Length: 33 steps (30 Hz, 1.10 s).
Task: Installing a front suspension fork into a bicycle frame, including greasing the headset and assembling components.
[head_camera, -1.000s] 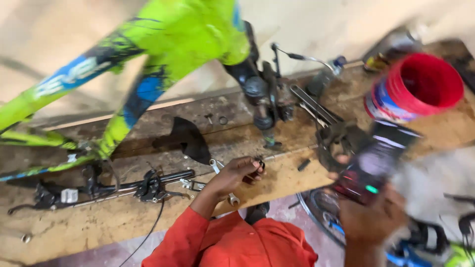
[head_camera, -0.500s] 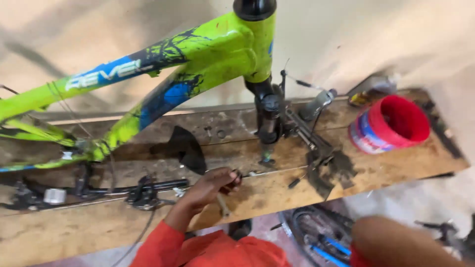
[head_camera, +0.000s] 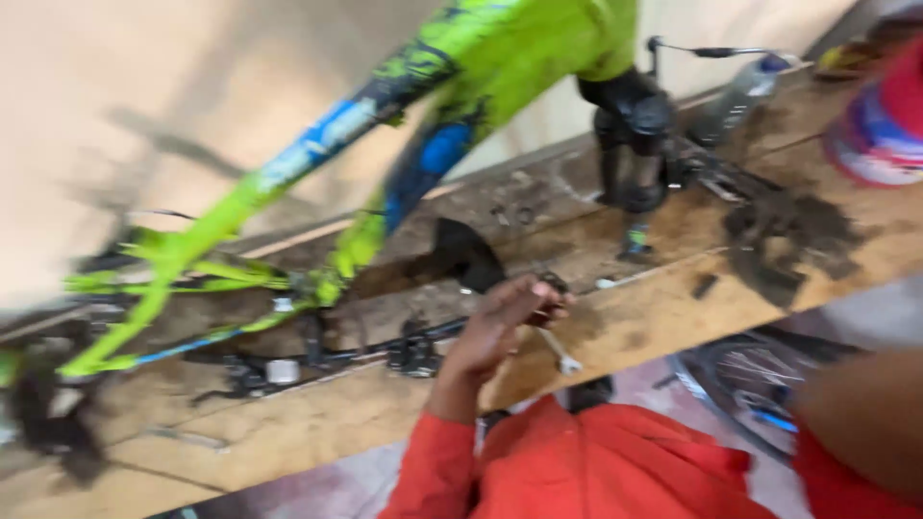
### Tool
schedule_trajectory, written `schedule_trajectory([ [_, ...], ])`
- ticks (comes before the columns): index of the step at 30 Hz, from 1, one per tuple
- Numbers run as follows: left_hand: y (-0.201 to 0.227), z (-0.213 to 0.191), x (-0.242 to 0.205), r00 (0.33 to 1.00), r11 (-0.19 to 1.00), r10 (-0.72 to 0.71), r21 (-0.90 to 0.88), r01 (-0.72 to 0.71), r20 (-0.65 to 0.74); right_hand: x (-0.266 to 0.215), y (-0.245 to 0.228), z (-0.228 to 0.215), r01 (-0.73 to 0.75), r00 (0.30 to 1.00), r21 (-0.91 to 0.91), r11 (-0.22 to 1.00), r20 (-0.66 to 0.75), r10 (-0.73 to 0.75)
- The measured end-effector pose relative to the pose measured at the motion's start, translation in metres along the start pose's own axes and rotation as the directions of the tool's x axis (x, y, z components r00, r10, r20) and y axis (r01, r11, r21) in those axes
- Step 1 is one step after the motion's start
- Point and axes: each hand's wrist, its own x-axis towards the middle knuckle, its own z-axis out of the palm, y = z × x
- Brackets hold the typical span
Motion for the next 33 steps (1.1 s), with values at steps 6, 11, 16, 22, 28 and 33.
schedule_trajectory([
  [6,0.021,-0.007,-0.004,0.999,0.996,0.038,-0.074,-0.04,-0.019,0.165,-0.195,0.071,0.143,0.971,-0.082,0.986,0.205,-0.123],
  [11,0.034,-0.012,-0.011,0.98,0.998,0.06,-0.022,-0.065,-0.189,0.133,-0.688,0.051,0.208,0.46,0.475,0.855,0.724,-0.514],
  [16,0.031,-0.011,-0.003,0.906,0.921,0.333,0.294,-0.254,-0.26,0.167,-0.629,0.147,-0.308,0.876,0.694,0.651,0.474,-0.091],
  [22,0.054,0.007,0.004,0.841,0.59,0.532,0.756,-0.283,-0.1,0.172,-0.621,0.158,-0.285,0.893,0.956,0.068,0.29,-0.345],
  [28,0.059,0.014,0.004,0.876,0.463,0.481,0.838,-0.289,0.036,0.171,-0.625,0.138,-0.274,0.927,0.888,0.369,0.347,-0.146],
  [33,0.066,0.018,0.001,0.888,0.479,0.457,0.826,-0.296,0.053,0.169,-0.629,0.126,-0.204,0.93,0.884,0.42,0.308,-0.198],
])
